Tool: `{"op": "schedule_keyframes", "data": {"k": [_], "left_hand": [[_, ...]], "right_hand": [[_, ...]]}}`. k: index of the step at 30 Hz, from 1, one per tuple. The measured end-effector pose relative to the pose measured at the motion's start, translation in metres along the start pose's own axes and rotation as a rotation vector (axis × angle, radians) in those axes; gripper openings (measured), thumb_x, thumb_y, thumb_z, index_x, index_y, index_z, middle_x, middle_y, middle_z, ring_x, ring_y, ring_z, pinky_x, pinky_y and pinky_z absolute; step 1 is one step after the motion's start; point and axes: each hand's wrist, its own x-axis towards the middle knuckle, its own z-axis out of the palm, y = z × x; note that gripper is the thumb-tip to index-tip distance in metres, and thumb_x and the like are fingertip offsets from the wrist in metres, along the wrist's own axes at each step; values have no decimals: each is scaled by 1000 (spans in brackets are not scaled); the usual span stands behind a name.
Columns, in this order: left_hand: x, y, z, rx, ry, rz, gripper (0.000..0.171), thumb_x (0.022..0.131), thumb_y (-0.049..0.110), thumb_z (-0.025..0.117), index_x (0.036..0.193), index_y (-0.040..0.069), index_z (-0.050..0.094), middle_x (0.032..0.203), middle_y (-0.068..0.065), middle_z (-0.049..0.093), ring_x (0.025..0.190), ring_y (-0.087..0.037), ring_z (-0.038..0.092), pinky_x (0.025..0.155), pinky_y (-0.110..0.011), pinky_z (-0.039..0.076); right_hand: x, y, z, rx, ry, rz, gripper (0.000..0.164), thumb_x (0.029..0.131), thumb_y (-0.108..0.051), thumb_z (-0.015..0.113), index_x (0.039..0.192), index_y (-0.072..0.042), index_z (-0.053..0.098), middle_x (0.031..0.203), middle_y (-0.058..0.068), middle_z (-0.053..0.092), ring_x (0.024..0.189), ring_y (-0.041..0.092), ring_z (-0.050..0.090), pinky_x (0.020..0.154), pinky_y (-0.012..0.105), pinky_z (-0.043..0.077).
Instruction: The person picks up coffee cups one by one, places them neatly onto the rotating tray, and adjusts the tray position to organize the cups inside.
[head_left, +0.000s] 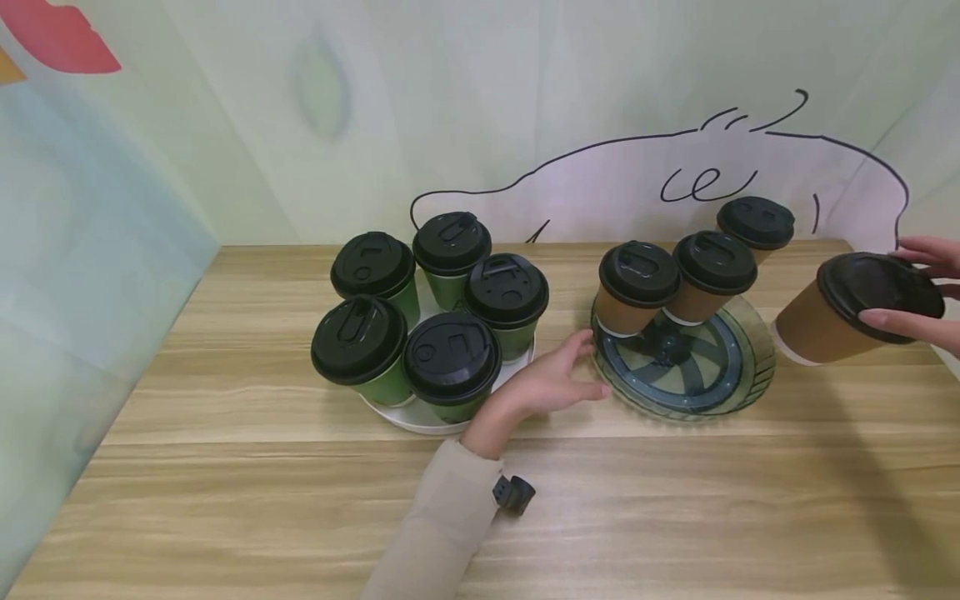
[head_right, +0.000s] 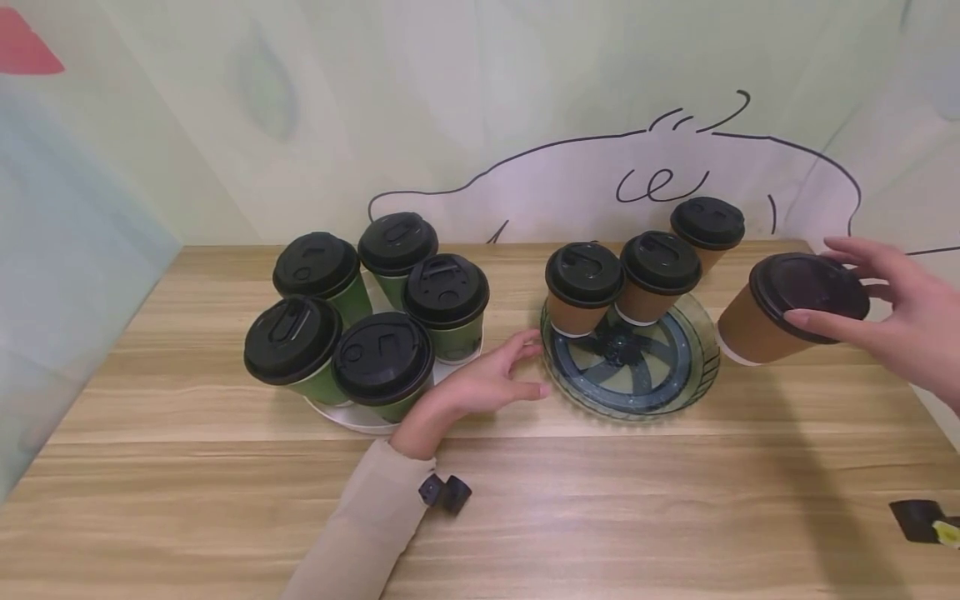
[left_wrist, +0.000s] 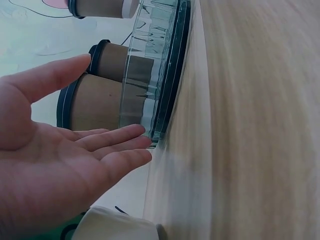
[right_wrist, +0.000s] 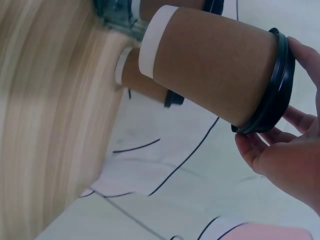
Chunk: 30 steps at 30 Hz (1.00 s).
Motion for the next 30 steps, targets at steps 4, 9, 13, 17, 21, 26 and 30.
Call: {"op": "schedule_keyframes", "data": {"k": [4, 9, 13, 17, 21, 26, 30], "left_hand": [[0, 0, 0, -9, -1, -4, 78, 86, 22, 64, 146, 10, 16, 146, -5, 31, 131, -20, 29, 106, -37, 25], [0, 0, 0, -16, -6, -6, 79, 86, 22, 64, 146, 11, 14, 147, -4, 29, 133, -19, 26, 107, -37, 24], [-1, 0, 0, -7, -11, -3, 79, 86, 22, 63, 147, 12, 13, 147, -4, 28, 133, -19, 26, 107, -37, 23], [0, 0, 0, -7, -14, 5, 79, 86, 21, 63, 147, 10, 13, 147, -6, 28, 133, -19, 25, 107, -36, 23], [1, -1, 1, -18, -16, 9, 79, 86, 20, 63, 147, 10, 13, 147, -6, 27, 133, -18, 24, 108, -35, 22], [2, -1, 1, -24, -20, 12, 79, 86, 20, 63, 147, 10, 13, 147, -6, 27, 133, -18, 24, 107, -35, 22], [1, 0, 0, -16, -20, 15, 80, 86, 19, 63, 147, 10, 12, 147, -6, 27, 133, -19, 25, 107, -34, 23]], "right_hand": [[-8, -37, 4, 68, -33, -60, 75, 73, 1, 71, 139, -19, 40, 114, -31, 41, 97, -12, 34, 89, 5, 23], [-13, -61, 10, 99, -107, -136, 73, 72, 6, 72, 137, -9, 41, 109, -32, 39, 97, -9, 34, 83, 3, 24], [-16, -70, 15, 52, -221, -132, 75, 74, 0, 74, 138, -5, 36, 115, -29, 36, 97, -10, 31, 80, 0, 22], [-16, -77, 20, 24, -294, -111, 77, 71, -6, 78, 137, -8, 38, 118, -23, 38, 97, -8, 32, 76, 0, 23], [-16, -86, 26, -1, -343, -78, 78, 71, -14, 79, 138, -16, 39, 127, -3, 41, 109, 9, 35, 81, 14, 32], [-17, -97, 36, 25, -395, -92, 79, 70, -14, 80, 138, -12, 39, 132, 16, 41, 112, 33, 36, 82, 25, 36], [-21, -106, 43, 20, -422, -115, 78, 69, -15, 81, 136, -15, 41, 132, 17, 41, 109, 41, 40, 64, 21, 37]]}}
